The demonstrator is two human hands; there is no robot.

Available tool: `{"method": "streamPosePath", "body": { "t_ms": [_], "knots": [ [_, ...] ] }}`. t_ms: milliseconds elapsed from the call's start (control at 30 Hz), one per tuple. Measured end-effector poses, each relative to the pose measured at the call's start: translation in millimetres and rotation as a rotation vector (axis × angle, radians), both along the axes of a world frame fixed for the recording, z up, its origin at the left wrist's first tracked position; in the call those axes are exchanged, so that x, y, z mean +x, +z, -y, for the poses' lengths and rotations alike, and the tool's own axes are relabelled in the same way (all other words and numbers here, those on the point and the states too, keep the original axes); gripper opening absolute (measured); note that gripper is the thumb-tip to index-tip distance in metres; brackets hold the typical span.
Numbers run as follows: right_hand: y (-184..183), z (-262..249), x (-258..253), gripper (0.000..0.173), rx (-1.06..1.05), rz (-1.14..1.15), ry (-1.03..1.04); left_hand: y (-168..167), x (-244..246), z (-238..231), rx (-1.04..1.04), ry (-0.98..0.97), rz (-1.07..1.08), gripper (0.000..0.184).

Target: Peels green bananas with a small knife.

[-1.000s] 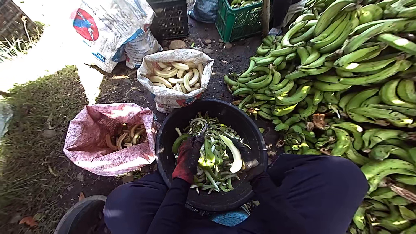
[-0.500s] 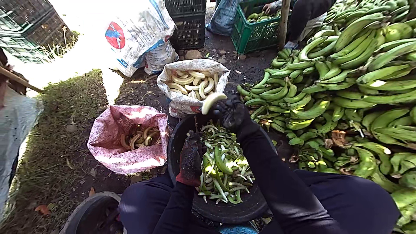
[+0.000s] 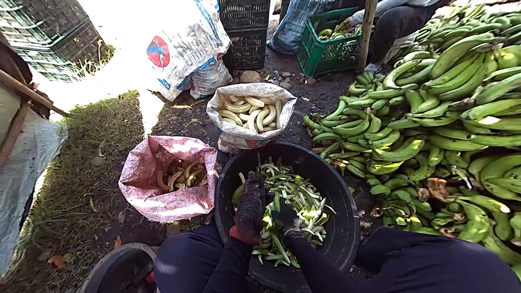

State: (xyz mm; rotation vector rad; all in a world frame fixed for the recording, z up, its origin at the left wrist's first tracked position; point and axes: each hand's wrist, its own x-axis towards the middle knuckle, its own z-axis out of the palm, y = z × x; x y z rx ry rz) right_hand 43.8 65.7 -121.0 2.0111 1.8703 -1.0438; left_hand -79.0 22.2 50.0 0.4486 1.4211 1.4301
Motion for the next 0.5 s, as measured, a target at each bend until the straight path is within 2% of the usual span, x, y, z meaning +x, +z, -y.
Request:
{"method": "streamPosePath", "body": {
  "t_ms": [67, 133, 233, 300, 367, 400, 433, 500],
  "knots": [
    [-4.3, -8.1, 9.9, 0.071, 0.001, -0.067, 0.011, 0.1, 1.3, 1.3, -0.012, -0.014, -0.011, 0.05],
    [0.5, -16.6, 30.6, 0.07, -0.001, -0.289, -0.06, -1.4, 0.8, 1.6, -0.023, -0.037, -0.028, 0.051],
    [9.0, -24.2, 76.9, 0.056, -0.007, -0.797, -0.354, -5.5, 2.3, -0.7, -0.063, -0.094, -0.078, 0.051],
    [16.8, -26.7, 103.3, 0.041, -0.079, -1.284, -0.661, -8.6, 7.2, -0.9, -0.06, -0.135, -0.076, 0.051],
    [43.9, -32.7, 119.1, 0.055, -0.252, -1.626, -0.841, -12.1, 15.2, -0.8, -0.002, -0.229, -0.068, 0.051],
    [61.5, -34.8, 123.1, 0.065, -0.322, -1.699, -0.85, -15.3, 19.5, -0.7, 0.029, -0.306, -0.08, 0.052],
    [76.1, -36.5, 124.4, 0.068, -0.356, -1.719, -0.826, -19.9, 24.8, -0.6, 0.045, -0.378, -0.101, 0.053],
    [95.2, -37.6, 124.1, 0.055, -0.346, -1.698, -0.768, -31.7, 35.6, 1.4, 0.02, -0.527, -0.173, 0.054]
  ]
}}
